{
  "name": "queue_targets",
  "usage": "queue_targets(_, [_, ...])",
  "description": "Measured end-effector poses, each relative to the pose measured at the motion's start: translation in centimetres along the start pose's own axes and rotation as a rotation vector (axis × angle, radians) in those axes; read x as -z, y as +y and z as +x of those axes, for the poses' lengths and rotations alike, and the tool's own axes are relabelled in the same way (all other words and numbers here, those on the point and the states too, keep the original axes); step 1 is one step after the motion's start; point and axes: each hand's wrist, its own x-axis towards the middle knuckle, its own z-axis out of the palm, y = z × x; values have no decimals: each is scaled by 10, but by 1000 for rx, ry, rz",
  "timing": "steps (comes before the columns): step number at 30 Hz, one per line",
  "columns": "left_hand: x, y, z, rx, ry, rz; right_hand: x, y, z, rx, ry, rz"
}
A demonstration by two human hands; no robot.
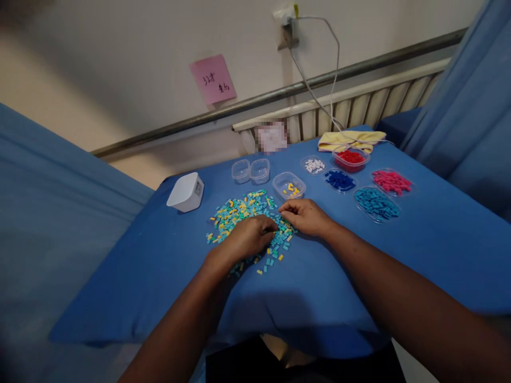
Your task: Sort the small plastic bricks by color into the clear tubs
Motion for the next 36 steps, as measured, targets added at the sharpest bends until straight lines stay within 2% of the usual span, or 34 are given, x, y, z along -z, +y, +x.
queue_targets(4, [-2,8,3,11,-10,28,2,1,-1,7,2,-18])
queue_targets(8, [0,5,1,-4,-4,-39,3,0,-2,11,9,-41])
queue_targets(14, [-1,-5,-37,-20,105,-155,11,-17,-12,68,-32,-108])
queue_targets(17, [-5,-2,-58,-21,77,-145,19,-41,-26,223,-194,-303])
queue_targets(20, [-11,5,-66,-2,30,-66,18,-64,-40,360,-471,-438])
queue_targets(22, [-15,9,-64,5,4,6,13,-72,-47,386,-622,-492])
queue_targets(24, [-18,12,-60,8,-1,62,6,-73,-50,379,-683,-564])
queue_targets(32, [-19,14,-51,28,-26,92,2,-70,-50,385,-680,-666])
queue_targets(36, [-19,13,-54,46,33,-36,-1,-69,-50,366,-560,-657])
